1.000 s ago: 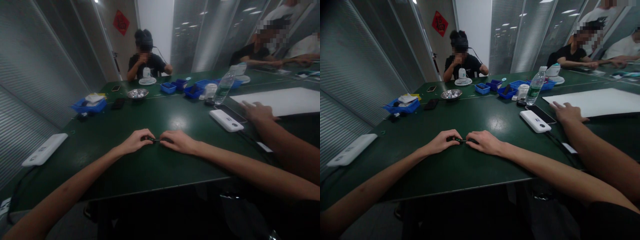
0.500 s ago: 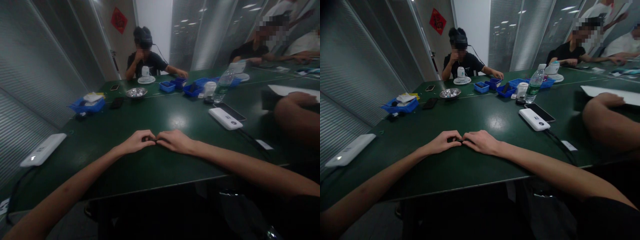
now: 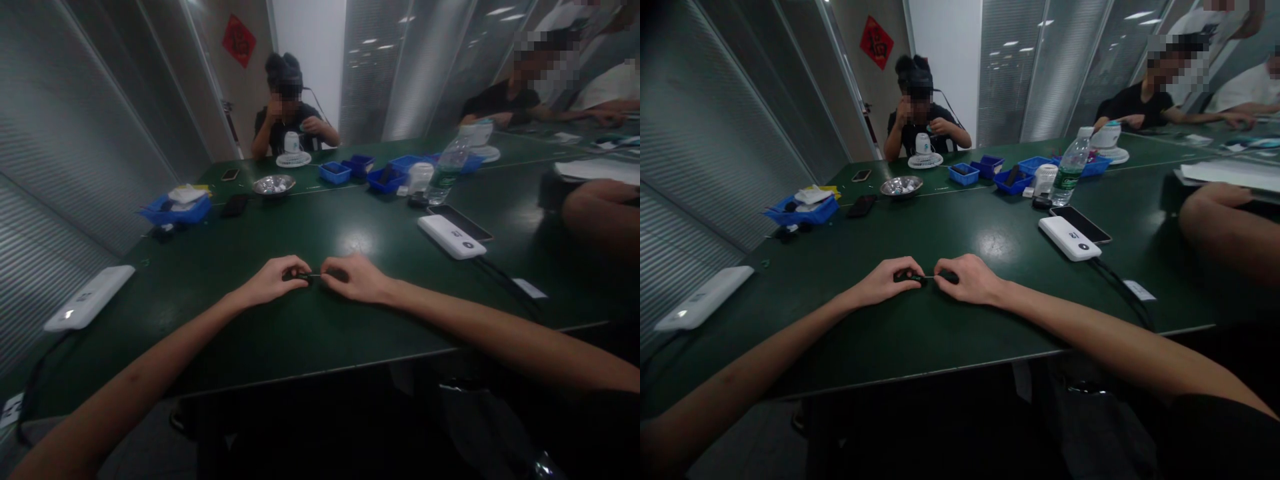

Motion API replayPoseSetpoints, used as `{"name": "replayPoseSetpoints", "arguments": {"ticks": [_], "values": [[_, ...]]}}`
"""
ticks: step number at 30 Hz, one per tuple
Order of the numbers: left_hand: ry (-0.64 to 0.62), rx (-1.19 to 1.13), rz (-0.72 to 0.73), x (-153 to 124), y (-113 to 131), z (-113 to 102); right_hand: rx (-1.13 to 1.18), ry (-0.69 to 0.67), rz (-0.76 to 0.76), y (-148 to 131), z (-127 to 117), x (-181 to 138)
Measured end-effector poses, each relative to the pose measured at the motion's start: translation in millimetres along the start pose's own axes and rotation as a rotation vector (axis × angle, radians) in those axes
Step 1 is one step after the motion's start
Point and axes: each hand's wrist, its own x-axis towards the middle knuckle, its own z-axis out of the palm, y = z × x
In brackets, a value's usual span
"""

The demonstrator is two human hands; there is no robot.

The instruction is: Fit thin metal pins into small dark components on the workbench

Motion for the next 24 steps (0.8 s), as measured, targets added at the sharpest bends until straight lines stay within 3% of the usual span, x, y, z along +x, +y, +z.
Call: {"name": "replayPoseSetpoints", "arguments": {"ticks": [14, 24], "values": [[-0.027, -0.003, 0.042, 0.8, 2.1, 4.1, -0.046, -0.049, -0.083, -3.1, 4.4, 3.2], [0.034, 0.066, 0.063, -0.4, 0.5, 2.7, -0.095, 0.019, 0.040, -1.7, 4.6, 3.9]]}}
